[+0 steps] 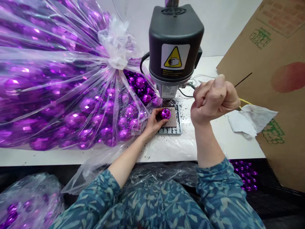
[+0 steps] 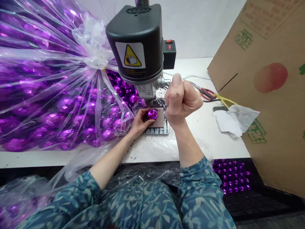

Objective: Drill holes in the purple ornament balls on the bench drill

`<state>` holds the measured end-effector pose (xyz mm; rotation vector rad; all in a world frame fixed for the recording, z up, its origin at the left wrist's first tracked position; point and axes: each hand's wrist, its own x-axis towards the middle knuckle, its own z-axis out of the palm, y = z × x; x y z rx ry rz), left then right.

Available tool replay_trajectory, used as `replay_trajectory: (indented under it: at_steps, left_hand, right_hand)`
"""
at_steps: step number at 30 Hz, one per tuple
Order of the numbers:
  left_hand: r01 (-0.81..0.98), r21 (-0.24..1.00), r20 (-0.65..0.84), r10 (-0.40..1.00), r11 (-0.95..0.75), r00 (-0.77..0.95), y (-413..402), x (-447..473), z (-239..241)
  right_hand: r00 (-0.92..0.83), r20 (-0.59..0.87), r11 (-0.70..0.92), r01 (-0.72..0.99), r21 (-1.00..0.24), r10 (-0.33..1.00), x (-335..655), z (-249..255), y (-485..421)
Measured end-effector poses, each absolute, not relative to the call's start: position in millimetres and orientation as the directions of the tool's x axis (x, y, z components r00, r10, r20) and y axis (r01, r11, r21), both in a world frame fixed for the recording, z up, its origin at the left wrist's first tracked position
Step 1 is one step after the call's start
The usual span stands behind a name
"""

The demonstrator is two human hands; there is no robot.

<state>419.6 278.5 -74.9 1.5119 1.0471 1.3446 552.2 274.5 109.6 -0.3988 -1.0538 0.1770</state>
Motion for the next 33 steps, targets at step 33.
replay_trajectory:
  at_steps: [33]
  left_hand:
    - [0.121,0.956,0.268,0.963,-0.266,-0.003,265.0,420.9,-62.4]
  right_hand:
    - [0.460,0.714,0.823,-0.070,-0.564,0.528,556.7,161.4,310.1]
